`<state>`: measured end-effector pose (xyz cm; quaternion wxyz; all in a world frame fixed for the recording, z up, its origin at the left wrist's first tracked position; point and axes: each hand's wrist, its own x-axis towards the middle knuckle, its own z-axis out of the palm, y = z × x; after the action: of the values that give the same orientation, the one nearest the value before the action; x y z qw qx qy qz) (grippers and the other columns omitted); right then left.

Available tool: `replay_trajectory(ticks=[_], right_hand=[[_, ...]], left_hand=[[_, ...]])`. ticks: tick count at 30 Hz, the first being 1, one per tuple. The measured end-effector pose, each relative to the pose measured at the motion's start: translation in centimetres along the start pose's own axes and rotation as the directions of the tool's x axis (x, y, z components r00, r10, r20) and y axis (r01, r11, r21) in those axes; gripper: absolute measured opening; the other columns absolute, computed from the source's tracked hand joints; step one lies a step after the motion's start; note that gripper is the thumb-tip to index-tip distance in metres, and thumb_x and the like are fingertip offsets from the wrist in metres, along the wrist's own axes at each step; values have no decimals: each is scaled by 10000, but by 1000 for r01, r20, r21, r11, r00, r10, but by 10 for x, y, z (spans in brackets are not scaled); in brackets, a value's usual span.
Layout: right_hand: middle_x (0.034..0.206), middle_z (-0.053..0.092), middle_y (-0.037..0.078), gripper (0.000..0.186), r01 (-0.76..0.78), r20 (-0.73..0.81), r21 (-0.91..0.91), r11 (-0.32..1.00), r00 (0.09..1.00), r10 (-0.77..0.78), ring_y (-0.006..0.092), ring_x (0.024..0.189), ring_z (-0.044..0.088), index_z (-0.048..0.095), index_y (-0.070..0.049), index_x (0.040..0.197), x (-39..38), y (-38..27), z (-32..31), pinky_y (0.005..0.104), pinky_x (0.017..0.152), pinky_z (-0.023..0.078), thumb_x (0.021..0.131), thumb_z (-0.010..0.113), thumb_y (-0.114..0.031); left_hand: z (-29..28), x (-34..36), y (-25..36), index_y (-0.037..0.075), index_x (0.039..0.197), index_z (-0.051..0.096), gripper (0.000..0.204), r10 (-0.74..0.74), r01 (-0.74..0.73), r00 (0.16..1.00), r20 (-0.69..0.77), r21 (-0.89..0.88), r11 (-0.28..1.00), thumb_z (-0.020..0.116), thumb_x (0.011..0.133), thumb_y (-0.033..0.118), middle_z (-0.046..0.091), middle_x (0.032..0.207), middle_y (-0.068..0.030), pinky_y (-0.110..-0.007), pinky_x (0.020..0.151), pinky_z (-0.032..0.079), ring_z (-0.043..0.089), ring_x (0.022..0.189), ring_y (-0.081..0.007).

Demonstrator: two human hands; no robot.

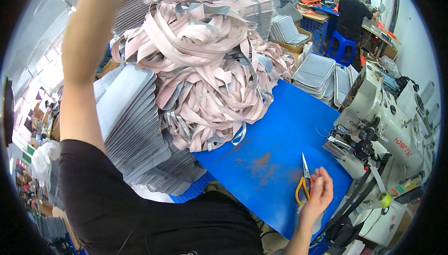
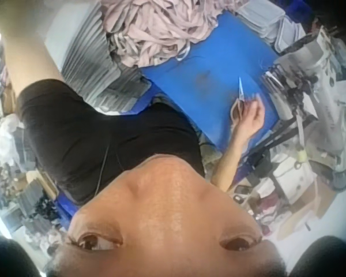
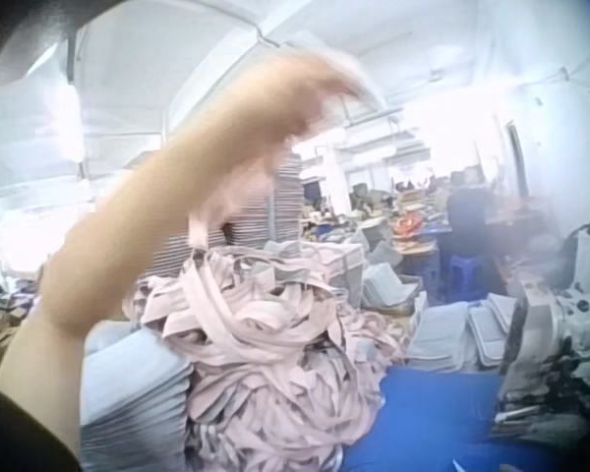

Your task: The person assembles face masks by inserting elastic straps into the edges of light blue fabric pieces. They use a sewing machine to stitch the straps in place and scissors to trim excess thread. The process is repeated for multiple masks, with finished units stacked on the table.

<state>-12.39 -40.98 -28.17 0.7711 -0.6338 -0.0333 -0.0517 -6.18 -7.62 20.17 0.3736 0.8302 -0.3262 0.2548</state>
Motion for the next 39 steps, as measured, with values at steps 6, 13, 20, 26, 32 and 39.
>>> replay_trajectory(ticks=[6,13,20,26,32,39], right_hand=[[1123,658,99,681,-89,158,571,816,987,-3,158,1096,628,271,10,1615,14,-120,105,299,908,509,1059,597,-211],[1057,657,102,640,-196,91,161,967,979,184,102,607,575,325,-4,1549,19,-28,53,241,516,489,960,572,35],[1263,623,147,690,-29,139,-307,951,987,75,113,612,580,351,-39,1532,2,9,16,234,501,487,877,528,88],[1237,619,141,499,-78,154,-209,975,982,111,130,742,638,509,10,1439,12,-9,40,258,570,533,943,501,62],[1172,689,163,368,-77,77,-151,986,993,89,215,966,738,611,42,1383,13,-14,26,301,770,586,1039,537,-68],[1153,721,95,499,-279,164,278,919,956,241,148,1007,689,656,68,1293,10,-14,35,302,887,548,1077,578,-375]], left_hand=[[215,-156,-69,9,912,687,174,171,-174,799,577,-50,983,657,896,179,710,829,-198,-518,698,559,705,776,-403],[5,-54,-132,93,1004,769,183,170,-136,983,70,900,413,688,844,128,749,1035,-153,-463,696,586,730,856,-324],[-297,-70,-153,94,1194,722,337,54,573,808,-586,762,-301,681,864,144,672,1304,-235,-505,1037,505,643,1194,-411],[-222,-53,-102,21,962,765,109,396,142,903,-166,986,90,694,882,37,718,949,-170,-414,780,558,699,863,-327],[79,-83,-32,14,1038,776,191,344,-579,806,482,762,289,739,879,113,684,917,-119,-323,632,518,647,756,-214],[294,-250,-21,-76,946,761,385,451,-780,478,754,128,613,673,676,184,652,899,-138,-259,499,447,572,666,-192]])
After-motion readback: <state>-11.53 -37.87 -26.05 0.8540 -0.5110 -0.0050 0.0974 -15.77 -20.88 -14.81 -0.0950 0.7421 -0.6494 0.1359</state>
